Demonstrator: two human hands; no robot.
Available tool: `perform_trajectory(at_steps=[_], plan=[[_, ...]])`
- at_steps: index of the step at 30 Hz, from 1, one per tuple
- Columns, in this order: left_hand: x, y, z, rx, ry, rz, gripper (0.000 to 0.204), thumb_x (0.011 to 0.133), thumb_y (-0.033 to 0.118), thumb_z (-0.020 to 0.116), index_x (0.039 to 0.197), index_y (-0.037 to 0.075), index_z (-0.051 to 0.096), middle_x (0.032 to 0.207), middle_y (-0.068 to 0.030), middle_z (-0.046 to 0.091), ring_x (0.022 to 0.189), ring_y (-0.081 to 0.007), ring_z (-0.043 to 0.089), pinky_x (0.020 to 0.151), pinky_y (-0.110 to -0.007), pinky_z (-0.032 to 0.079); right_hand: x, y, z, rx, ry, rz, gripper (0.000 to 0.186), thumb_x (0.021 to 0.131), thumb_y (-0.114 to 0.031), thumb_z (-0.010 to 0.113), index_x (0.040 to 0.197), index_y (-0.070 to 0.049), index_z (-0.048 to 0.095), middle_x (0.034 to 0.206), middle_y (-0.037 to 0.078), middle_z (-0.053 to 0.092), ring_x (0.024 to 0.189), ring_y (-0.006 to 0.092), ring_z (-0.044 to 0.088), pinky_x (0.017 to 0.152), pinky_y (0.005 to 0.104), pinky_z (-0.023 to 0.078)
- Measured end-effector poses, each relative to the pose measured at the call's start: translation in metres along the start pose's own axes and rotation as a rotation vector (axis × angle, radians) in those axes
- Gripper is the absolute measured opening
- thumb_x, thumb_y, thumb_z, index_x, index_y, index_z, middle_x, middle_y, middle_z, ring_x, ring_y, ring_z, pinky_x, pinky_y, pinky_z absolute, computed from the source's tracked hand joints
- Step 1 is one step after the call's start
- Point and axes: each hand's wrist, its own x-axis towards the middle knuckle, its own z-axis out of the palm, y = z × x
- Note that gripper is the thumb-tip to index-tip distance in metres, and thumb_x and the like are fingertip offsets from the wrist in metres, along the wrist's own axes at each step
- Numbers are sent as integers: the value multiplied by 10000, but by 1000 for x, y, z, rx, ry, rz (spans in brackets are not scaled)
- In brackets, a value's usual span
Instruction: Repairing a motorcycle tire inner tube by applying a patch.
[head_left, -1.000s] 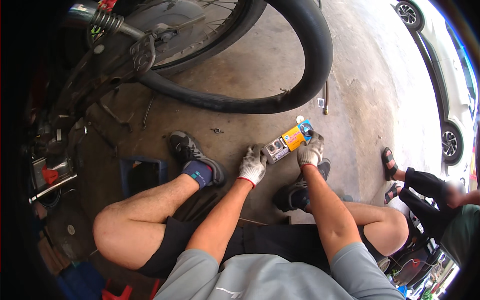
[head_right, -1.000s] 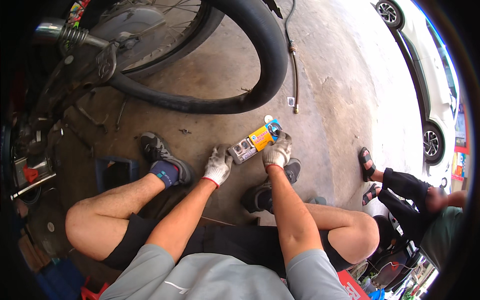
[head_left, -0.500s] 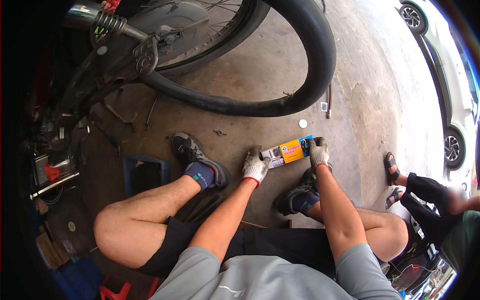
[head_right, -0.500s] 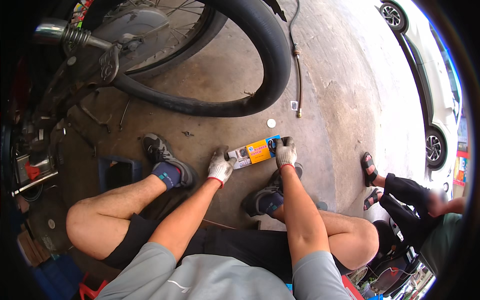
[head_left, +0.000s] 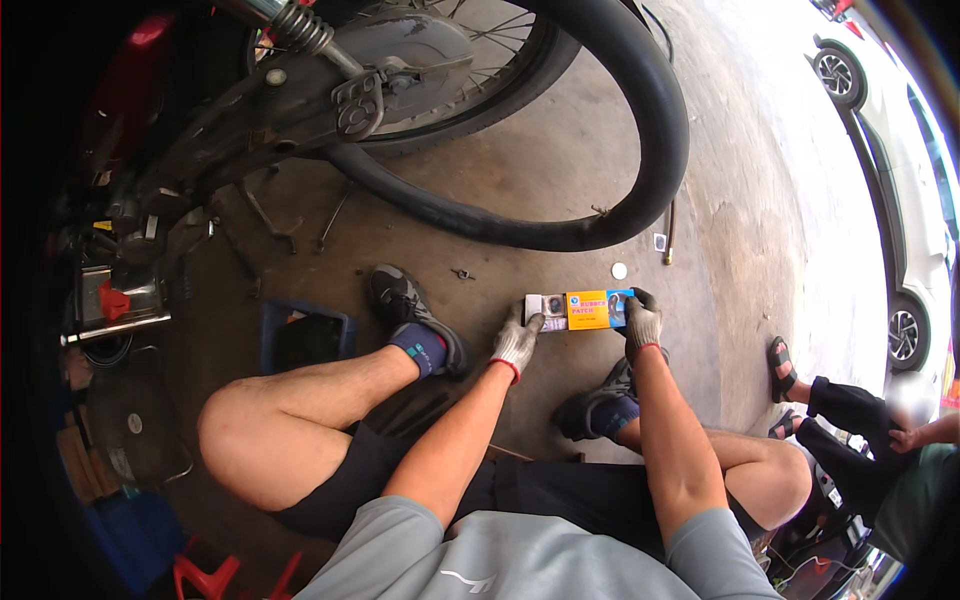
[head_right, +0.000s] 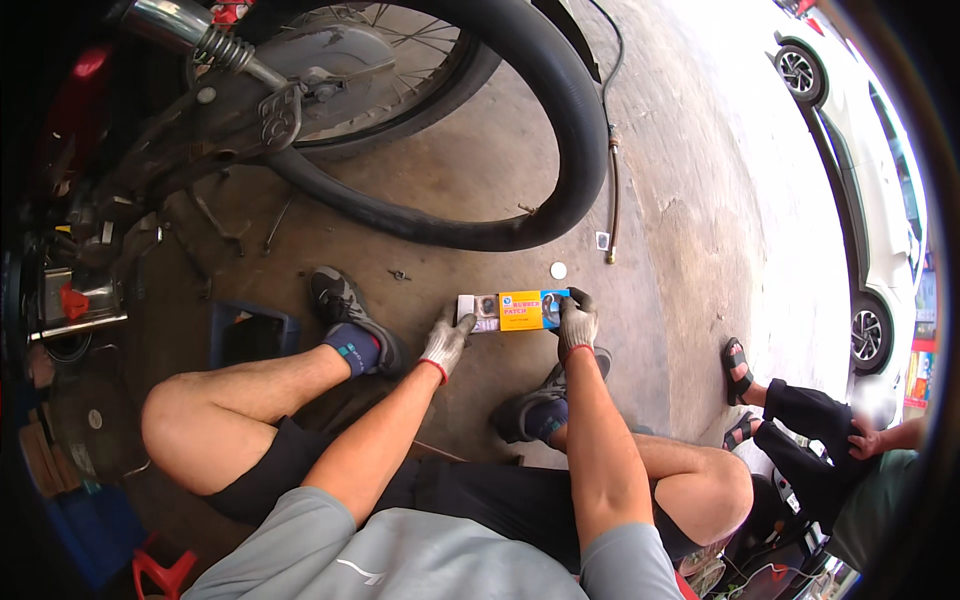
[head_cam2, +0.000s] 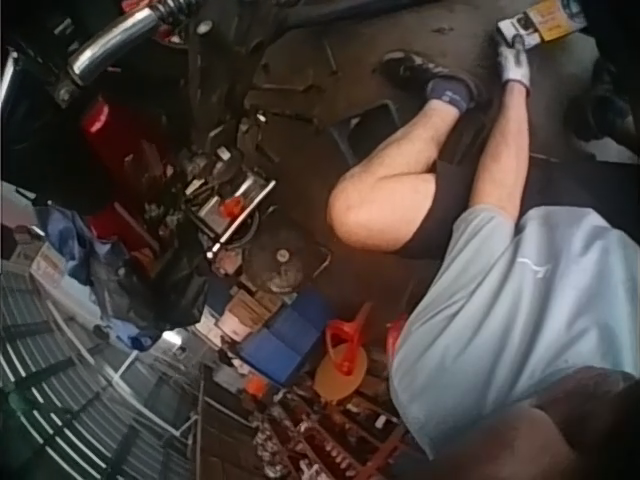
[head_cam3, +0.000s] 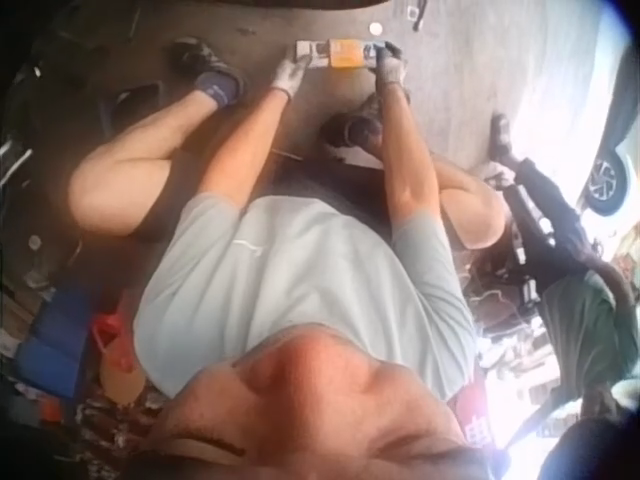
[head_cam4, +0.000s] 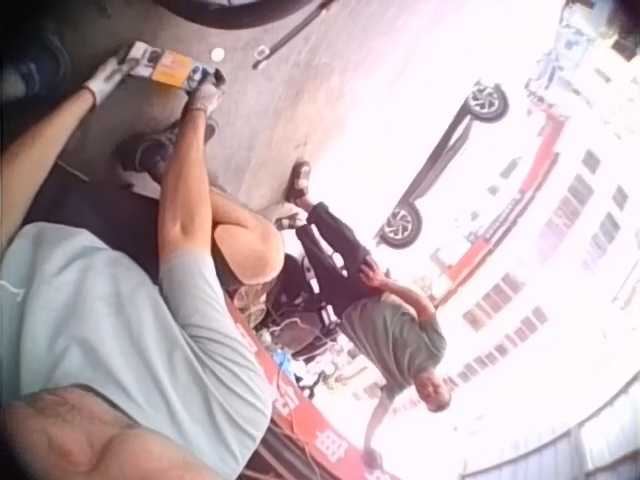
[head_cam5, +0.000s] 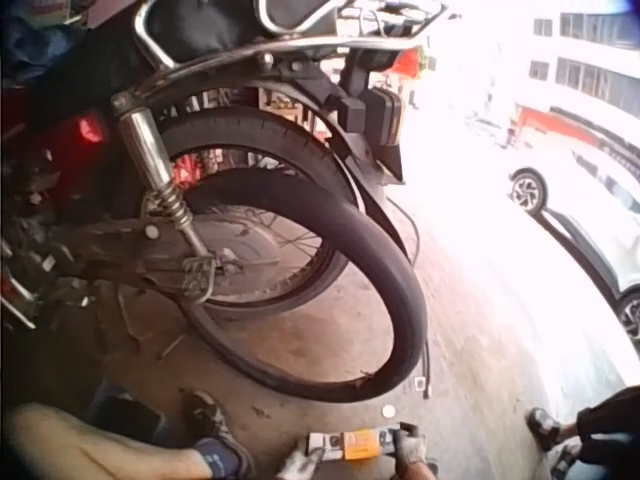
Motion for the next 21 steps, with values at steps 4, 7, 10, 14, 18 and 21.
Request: perform_trajectory(at_steps=[4, 7, 10, 14, 18, 21], plan=[[5, -5, -2, 29, -6, 47, 561, 1013, 271, 609, 1511, 101, 414, 1271, -170, 662, 962, -238, 688, 792, -382, 570, -8, 0, 2, 58, -143, 22, 380, 1001, -171, 584, 1373, -95, 607, 1110, 99, 694, 893, 180, 704, 699, 349, 619], [11, -13, 3, 217, 57, 137, 593, 1040, 282, 565, 1573, 146, 342, 1283, -175, 657, 910, -217, 687, 766, -377, 570, -16, 1, 8, 38, -214, -16, 404, 1025, -195, 552, 1417, -101, 584, 1130, 82, 688, 906, 165, 698, 725, 346, 620], [16, -22, 9, 222, 12, 99, 639, 1069, 387, 477, 1636, 247, 218, 1420, -224, 560, 1106, -335, 609, 930, -428, 508, -26, 2, 22, 73, -254, -6, 399, 1032, -200, 520, 1414, -112, 593, 1158, 88, 688, 891, 150, 698, 700, 325, 619], [22, -29, 8, 75, -50, 50, 715, 1063, 509, 441, 1649, 209, 162, 1544, -267, 459, 1351, -426, 536, 1077, -466, 462, -39, -1, 34, 65, -263, -21, 401, 1038, -210, 527, 1426, -122, 580, 1188, 92, 678, 916, 150, 695, 708, 316, 609], [19, -10, 16, -231, 48, 89, 671, 1054, 428, 547, 1543, 27, 324, 1117, -153, 691, 873, -229, 718, 678, -362, 590, -52, -10, 53, 20, -309, -52, 461, 1048, -253, 549, 1492, -133, 507, 1236, 96, 661, 951, 164, 690, 733, 323, 606], [11, 27, -10, 30, -34, 131, 548, 1022, 303, 634, 1420, 6, 402, 1084, -140, 690, 822, -230, 713, 635, -361, 583, -62, -23, 65, -23, -345, -100, 554, 1060, -297, 579, 1563, -138, 411, 1310, 102, 630, 1037, 195, 674, 797, 351, 601]])
